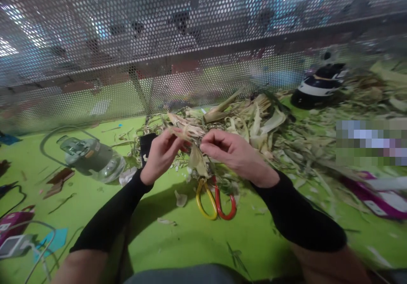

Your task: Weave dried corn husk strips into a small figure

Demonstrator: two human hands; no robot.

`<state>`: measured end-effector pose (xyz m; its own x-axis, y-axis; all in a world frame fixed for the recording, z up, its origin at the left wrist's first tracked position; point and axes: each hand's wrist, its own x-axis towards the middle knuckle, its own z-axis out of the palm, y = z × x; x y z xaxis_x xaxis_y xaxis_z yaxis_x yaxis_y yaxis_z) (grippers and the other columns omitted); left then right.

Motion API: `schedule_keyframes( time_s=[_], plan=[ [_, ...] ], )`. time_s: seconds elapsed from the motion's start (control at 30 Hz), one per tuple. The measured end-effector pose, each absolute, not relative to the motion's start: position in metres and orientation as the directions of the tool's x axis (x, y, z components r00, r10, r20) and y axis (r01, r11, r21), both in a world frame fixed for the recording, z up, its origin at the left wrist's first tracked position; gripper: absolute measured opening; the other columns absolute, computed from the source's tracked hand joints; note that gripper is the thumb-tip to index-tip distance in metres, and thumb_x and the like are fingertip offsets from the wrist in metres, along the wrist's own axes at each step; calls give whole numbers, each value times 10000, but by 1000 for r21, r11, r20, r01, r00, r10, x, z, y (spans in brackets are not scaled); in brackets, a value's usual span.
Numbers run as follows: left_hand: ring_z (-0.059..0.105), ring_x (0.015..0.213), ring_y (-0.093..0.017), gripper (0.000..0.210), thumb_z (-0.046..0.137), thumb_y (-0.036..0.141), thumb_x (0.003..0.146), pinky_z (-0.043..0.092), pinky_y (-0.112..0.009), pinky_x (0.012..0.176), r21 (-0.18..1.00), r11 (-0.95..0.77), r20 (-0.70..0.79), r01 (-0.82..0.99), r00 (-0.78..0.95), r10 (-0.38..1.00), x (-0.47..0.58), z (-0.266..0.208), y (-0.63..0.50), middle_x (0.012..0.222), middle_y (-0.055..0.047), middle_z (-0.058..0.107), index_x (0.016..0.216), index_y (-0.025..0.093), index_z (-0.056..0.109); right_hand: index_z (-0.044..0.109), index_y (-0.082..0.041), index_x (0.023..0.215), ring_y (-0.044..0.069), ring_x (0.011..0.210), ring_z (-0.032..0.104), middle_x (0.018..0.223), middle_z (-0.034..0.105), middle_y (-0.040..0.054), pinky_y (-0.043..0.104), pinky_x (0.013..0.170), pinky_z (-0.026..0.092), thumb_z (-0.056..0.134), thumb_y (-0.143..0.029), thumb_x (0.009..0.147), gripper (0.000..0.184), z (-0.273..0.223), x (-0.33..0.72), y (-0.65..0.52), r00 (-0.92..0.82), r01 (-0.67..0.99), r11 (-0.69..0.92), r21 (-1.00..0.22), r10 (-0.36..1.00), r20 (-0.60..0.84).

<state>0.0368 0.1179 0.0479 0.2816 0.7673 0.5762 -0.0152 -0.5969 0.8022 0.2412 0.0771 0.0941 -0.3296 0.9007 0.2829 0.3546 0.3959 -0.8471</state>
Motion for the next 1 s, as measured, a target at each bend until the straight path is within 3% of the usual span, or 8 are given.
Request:
schedule_keyframes(
  time_s=[0.07, 0.13, 0.27, 0.4, 0.63, 0.8, 0.93, 1.0],
  plan=[
    [707, 749, -111, 257, 615, 433, 961, 559, -182, 578, 911, -359, 408, -202, 320, 855, 37, 52, 115, 879, -23, 687, 986, 178, 592, 627, -223, 805, 126, 592, 459, 702, 529, -14, 274, 537, 379, 635, -408, 933, 225, 94, 243, 81, -338, 422, 418, -804, 896, 288],
    [699, 717, -98, 326, 675, 483, 913, 523, -158, 507, 934, -170, 289, -313, 388, 875, 36, 57, 115, 926, -21, 683, 992, 181, 578, 613, -220, 785, 130, 591, 468, 688, 544, -12, 278, 540, 376, 623, -393, 932, 227, 93, 245, 85, -345, 479, 458, -749, 883, 320],
    [636, 552, -47, 331, 762, 421, 847, 387, -113, 382, 912, 108, 127, -395, 523, 843, 33, 63, 118, 858, 2, 680, 940, 163, 577, 612, -220, 814, 147, 641, 531, 727, 610, 3, 286, 589, 411, 604, -367, 932, 188, 90, 247, 90, -330, 547, 472, -692, 880, 340],
    [668, 567, -50, 248, 777, 279, 830, 403, -102, 401, 865, 287, 8, -410, 585, 811, 30, 65, 122, 841, -3, 693, 909, 150, 581, 643, -221, 875, 170, 703, 598, 802, 675, 25, 300, 633, 457, 614, -416, 929, 204, 87, 251, 93, -304, 569, 423, -705, 905, 297],
    [686, 638, -63, 215, 772, 271, 852, 573, -173, 645, 875, 318, -27, -364, 621, 783, 32, 57, 126, 791, 8, 696, 941, 159, 611, 634, -215, 883, 173, 694, 583, 806, 662, 32, 302, 627, 454, 629, -465, 912, 252, 85, 254, 97, -353, 550, 439, -710, 893, 279],
    [698, 652, -77, 476, 926, 386, 678, 563, -192, 651, 911, 318, -44, -263, 705, 708, 34, 49, 126, 814, -15, 723, 997, 138, 675, 614, -211, 886, 188, 684, 570, 783, 642, 38, 311, 609, 438, 597, -436, 887, 226, 87, 249, 99, -331, 569, 428, -702, 901, 281],
    [685, 638, -74, 475, 940, 430, 639, 559, -201, 667, 914, 299, -33, -273, 685, 728, 36, 47, 125, 776, -20, 726, 889, 125, 675, 641, -211, 991, 221, 823, 618, 1000, 692, 98, 334, 680, 470, 592, -428, 911, 236, 90, 246, 96, -196, 650, 420, -634, 898, 394],
    [681, 651, -70, 454, 922, 438, 664, 567, -212, 702, 914, 252, 2, -318, 625, 781, 37, 48, 125, 786, -13, 726, 879, 131, 665, 658, -217, 938, 208, 768, 599, 930, 683, 84, 327, 645, 443, 569, -513, 944, 309, 91, 247, 94, -160, 654, 398, -643, 904, 397]
  ],
)
